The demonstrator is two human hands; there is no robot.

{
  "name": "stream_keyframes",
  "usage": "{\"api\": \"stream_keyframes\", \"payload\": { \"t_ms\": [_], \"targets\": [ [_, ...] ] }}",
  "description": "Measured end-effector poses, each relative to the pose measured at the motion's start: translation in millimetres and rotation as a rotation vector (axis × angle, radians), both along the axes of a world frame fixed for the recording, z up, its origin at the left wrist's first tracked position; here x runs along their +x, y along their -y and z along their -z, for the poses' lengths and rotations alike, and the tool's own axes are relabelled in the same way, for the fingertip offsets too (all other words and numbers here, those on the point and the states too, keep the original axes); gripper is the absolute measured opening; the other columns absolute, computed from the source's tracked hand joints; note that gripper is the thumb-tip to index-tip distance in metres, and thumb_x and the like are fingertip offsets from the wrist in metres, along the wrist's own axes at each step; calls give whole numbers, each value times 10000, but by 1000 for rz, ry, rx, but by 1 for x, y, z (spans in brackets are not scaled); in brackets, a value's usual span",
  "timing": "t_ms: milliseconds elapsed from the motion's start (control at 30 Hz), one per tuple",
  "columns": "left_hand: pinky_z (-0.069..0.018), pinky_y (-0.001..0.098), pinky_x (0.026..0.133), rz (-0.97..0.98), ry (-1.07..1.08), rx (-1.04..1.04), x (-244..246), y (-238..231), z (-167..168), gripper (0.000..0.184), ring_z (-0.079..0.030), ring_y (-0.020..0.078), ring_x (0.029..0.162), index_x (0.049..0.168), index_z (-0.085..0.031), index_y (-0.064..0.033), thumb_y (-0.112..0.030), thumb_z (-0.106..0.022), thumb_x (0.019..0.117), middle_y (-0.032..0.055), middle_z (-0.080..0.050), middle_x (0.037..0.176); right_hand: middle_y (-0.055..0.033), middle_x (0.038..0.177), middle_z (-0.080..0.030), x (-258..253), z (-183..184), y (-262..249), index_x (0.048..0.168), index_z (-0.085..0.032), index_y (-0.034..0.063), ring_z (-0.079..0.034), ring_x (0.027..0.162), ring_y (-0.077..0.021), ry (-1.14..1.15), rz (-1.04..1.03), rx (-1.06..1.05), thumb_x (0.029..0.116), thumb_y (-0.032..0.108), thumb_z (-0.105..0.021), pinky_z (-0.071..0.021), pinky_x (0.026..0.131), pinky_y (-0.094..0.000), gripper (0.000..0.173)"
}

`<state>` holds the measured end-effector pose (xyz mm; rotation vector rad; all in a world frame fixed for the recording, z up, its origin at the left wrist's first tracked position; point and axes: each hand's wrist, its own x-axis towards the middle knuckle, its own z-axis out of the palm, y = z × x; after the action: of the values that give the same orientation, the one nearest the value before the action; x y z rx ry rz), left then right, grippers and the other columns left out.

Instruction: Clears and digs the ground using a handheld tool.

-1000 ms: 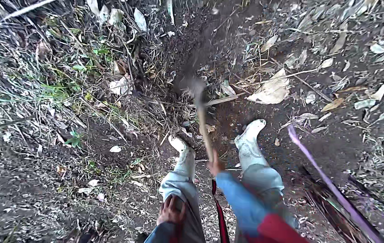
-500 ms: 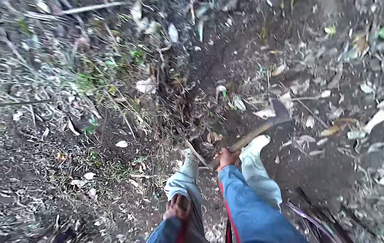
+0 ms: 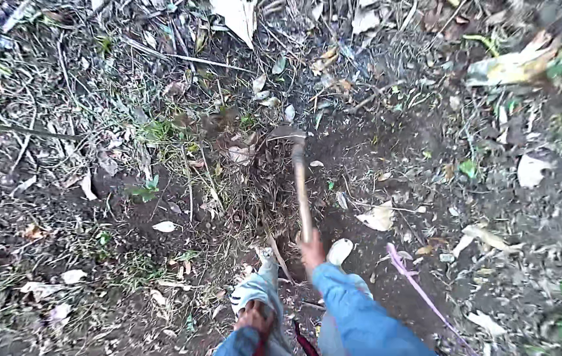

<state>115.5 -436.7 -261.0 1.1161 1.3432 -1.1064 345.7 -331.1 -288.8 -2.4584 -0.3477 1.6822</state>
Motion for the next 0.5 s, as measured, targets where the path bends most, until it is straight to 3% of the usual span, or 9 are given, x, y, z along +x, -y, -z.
{"api": "stream_keyframes", "payload": {
  "t_ms": [67, 133, 233, 300, 400, 467, 500],
  "targets": [
    [-459, 643, 1068, -27, -9, 3, -3, 1, 1, 775, -440, 419, 1440, 1485, -548, -197, -725, -495, 921, 121, -457, 1592, -256, 1128, -637, 56, 6, -32, 1579, -285, 114, -657, 762, -349, 66, 32, 46, 926, 170, -703, -572, 655, -538, 777],
    [-459, 635, 1070, -64, -24, -21, -3, 0, -4, 768, -439, 402, 1447, 1501, -532, -212, -725, -484, 932, 96, -440, 1610, -257, 1164, -616, 110, 13, -70, 1585, -252, 85, -655, 791, -330, 143, 91, 83, 978, 156, -646, -578, 693, -516, 727],
    [-465, 621, 1072, -109, -68, 38, -8, 16, 8, 744, -478, 366, 1424, 1467, -574, -261, -747, -474, 913, 57, -488, 1580, -181, 1053, -602, 169, 49, -149, 1593, -193, 102, -627, 696, -236, 288, 388, 325, 1004, 172, -614, -579, 634, -433, 727],
    [-448, 599, 1098, -161, -100, 54, -9, 23, 9, 743, -480, 338, 1429, 1464, -582, -269, -752, -468, 912, 36, -491, 1582, -111, 957, -562, 193, 87, -213, 1587, -121, 149, -616, 636, -189, 263, 637, 573, 1001, 203, -602, -592, 579, -396, 760],
    [-458, 566, 1109, -200, -140, 72, -4, 37, 10, 738, -490, 316, 1426, 1443, -607, -274, -758, -446, 910, 25, -520, 1558, -72, 809, -532, 166, 132, -293, 1474, -180, 134, -616, 587, -215, 105, 903, 758, 1030, 207, -555, -602, 554, -431, 586],
    [-468, 570, 1096, -196, -166, 45, 8, 35, 11, 724, -493, 301, 1425, 1432, -613, -285, -754, -455, 904, 11, -512, 1565, -111, 810, -564, 111, 159, -282, 1516, -172, 121, -610, 561, -207, 14, 761, 616, 1025, 207, -546, -591, 536, -408, 623],
    [-455, 577, 1105, -192, -179, 5, 14, 30, 11, 720, -467, 295, 1445, 1447, -596, -291, -746, -457, 907, -2, -483, 1587, -145, 899, -587, 81, 171, -247, 1576, -133, 146, -602, 589, -202, -41, 563, 449, 1005, 202, -560, -578, 554, -395, 714]
  ]
}}
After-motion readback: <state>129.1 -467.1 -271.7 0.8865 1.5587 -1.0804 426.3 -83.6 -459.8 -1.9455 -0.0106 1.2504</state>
